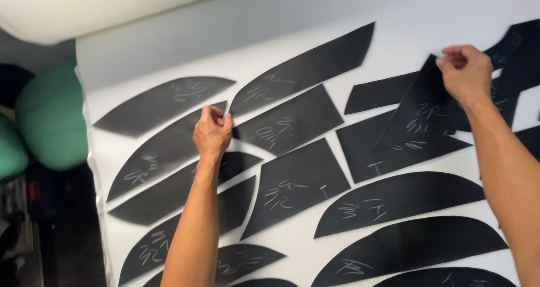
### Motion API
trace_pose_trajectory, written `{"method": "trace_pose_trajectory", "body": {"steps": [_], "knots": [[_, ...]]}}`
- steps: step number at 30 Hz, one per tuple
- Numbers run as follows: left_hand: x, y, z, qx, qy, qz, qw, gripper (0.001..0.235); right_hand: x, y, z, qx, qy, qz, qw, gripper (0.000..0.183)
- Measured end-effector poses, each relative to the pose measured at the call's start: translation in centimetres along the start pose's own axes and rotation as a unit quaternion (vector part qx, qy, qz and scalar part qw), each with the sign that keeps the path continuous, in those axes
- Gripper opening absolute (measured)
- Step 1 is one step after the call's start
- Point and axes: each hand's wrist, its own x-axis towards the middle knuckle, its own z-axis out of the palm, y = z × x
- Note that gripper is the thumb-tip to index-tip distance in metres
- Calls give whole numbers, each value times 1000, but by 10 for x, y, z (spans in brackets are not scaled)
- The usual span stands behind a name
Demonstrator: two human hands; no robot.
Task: The person organizes black fabric pieces on a white cutting table by hand, picking them up from a pile and arranging them in neat rows across the surface.
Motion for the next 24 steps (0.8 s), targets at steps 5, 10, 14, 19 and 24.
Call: {"method": "trace_pose_trajectory", "body": {"steps": [5,10,14,19,24], "knots": [[-11,18,-2,53,8,9,999,33,-19,56,-45,0,3,58,998,18],[-75,94,38,148,99,163,970,56,3,81,-58,-30,1,5,1000,14],[-151,177,106,49,21,242,969,48,45,95,-63,-42,-27,-37,998,12],[-205,237,168,17,24,217,976,38,82,118,-56,33,-100,-99,989,15],[-210,256,180,77,55,204,974,37,67,115,-56,59,-93,-189,976,22]]}}
